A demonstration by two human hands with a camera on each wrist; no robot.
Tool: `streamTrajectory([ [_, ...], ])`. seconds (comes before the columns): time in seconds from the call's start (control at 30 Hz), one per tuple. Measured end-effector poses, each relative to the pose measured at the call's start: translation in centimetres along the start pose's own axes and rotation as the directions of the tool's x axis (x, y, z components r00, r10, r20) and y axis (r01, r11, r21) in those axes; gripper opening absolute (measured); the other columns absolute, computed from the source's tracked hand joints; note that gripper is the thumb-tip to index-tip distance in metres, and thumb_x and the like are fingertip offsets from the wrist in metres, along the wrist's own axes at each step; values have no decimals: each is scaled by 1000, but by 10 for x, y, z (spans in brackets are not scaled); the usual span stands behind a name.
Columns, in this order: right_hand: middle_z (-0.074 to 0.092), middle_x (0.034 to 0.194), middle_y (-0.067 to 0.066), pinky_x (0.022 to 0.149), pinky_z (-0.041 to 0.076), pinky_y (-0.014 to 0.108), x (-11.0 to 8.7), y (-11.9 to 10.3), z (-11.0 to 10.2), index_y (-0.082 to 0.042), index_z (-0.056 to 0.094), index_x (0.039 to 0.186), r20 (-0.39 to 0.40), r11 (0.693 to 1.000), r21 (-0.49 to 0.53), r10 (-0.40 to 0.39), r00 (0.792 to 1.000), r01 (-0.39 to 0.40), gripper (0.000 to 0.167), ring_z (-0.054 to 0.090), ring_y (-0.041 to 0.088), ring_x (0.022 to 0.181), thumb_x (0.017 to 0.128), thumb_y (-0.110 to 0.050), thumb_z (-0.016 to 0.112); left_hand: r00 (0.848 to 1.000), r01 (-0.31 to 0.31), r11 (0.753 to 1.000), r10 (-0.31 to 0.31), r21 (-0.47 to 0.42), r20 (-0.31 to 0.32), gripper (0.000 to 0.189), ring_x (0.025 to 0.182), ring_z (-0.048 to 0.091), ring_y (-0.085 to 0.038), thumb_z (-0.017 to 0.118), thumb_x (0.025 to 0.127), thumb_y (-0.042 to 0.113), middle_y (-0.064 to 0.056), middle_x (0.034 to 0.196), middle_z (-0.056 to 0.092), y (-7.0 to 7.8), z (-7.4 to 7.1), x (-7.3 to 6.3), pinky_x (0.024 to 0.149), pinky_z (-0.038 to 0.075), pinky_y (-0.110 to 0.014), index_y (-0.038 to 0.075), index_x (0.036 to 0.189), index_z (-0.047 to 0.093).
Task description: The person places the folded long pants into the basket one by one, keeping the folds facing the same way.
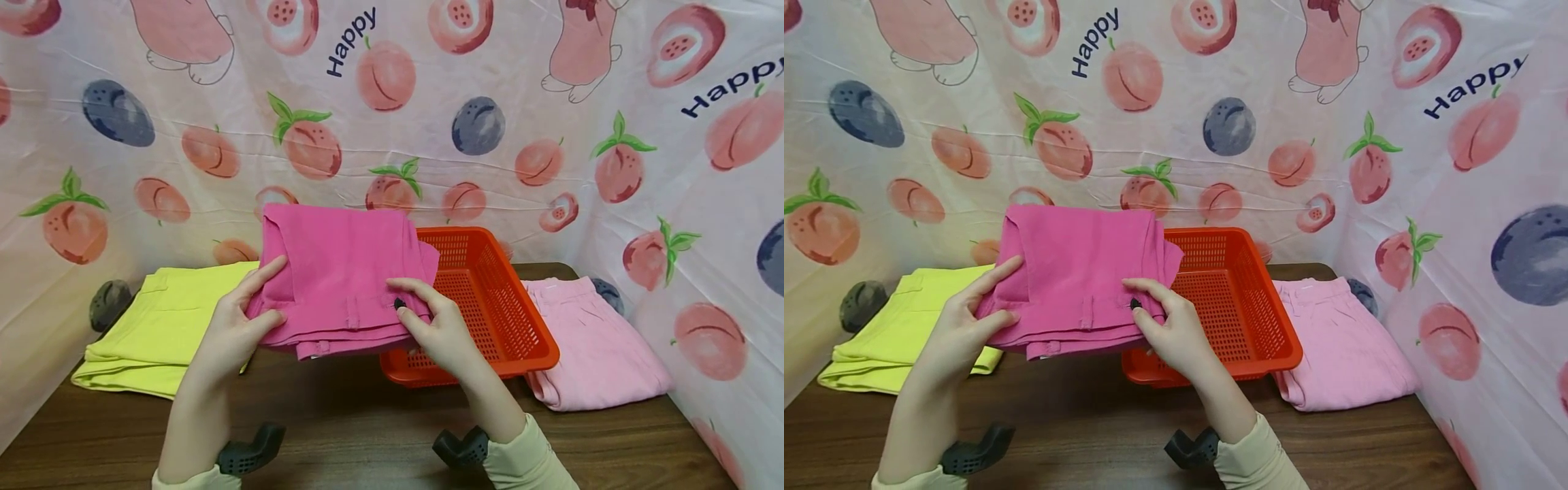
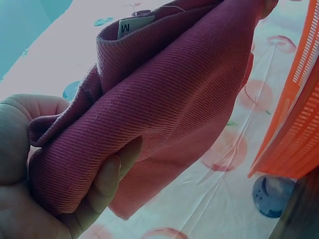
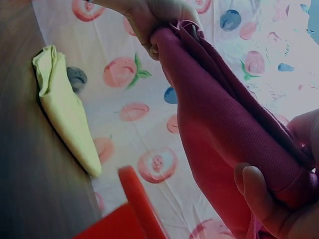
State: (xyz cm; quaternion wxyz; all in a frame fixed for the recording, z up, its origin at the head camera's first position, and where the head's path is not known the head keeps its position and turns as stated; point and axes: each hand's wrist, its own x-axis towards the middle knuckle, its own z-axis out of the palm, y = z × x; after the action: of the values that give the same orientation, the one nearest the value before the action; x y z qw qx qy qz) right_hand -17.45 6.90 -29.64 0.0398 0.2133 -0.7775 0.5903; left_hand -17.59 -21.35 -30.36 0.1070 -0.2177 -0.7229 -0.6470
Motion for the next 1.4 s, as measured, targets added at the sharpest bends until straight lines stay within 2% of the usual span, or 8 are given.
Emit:
streamTrajectory([
  [0.2,51,124,15,44,52,40,6,28,-10,-23,54,135,-3,1000,29,7,1000,-7,44,60,26,58,94,-8,60,1000,-10,1000,10,-13,-12,63,113,44,-20,53,84,-19,-9,134,40,-2,9,5,80,49,-18,-3,144,39],
  [0.4,53,118,14,47,53,40,6,33,-20,-29,54,133,-12,999,34,-21,1000,21,44,63,25,65,94,-10,60,999,-32,998,33,48,-28,63,108,46,-21,54,82,-19,-13,128,42,-5,18,11,77,48,-17,-4,142,41],
  [0.6,52,122,12,60,55,40,5,35,-32,-27,52,135,-32,999,-19,-45,998,45,46,59,25,88,93,-9,62,999,-24,997,27,76,-44,64,112,42,-20,55,80,-18,-16,130,41,-11,29,18,78,46,-16,-1,141,44],
  [0.87,50,116,17,47,52,43,0,28,-45,-23,53,135,-47,1000,-26,-16,999,15,44,60,27,65,93,-8,61,997,-69,997,70,24,-42,65,110,43,-21,56,79,-19,-15,124,45,-21,45,26,80,44,-18,-1,140,46],
  [1.17,49,126,10,55,54,43,-3,41,-67,-25,54,134,-72,997,-68,-31,997,26,44,56,28,93,93,-10,61,996,-44,999,43,-10,-76,66,118,37,-17,56,77,-20,-16,131,48,-25,69,33,86,40,-19,1,139,49],
  [1.27,48,129,7,57,55,39,-4,44,-74,-24,54,134,-83,995,-98,-42,996,34,44,54,27,98,93,-9,61,996,-57,998,54,-32,-68,66,114,41,-19,56,76,-21,-16,130,48,-28,78,36,85,41,-20,0,139,49],
  [1.37,48,132,6,70,52,32,-6,47,-82,-23,54,134,-96,990,-136,-59,994,45,44,51,23,104,93,-9,61,996,-72,996,69,-49,-62,67,105,44,-22,56,75,-21,-16,124,47,-32,87,39,80,42,-20,0,139,49],
  [1.4,48,131,7,66,53,32,-6,48,-84,-22,55,134,-97,991,-129,-58,994,45,44,52,24,102,93,-8,61,996,-74,996,70,-53,-62,67,105,45,-22,56,75,-21,-16,124,47,-33,89,39,79,43,-20,0,138,49],
])
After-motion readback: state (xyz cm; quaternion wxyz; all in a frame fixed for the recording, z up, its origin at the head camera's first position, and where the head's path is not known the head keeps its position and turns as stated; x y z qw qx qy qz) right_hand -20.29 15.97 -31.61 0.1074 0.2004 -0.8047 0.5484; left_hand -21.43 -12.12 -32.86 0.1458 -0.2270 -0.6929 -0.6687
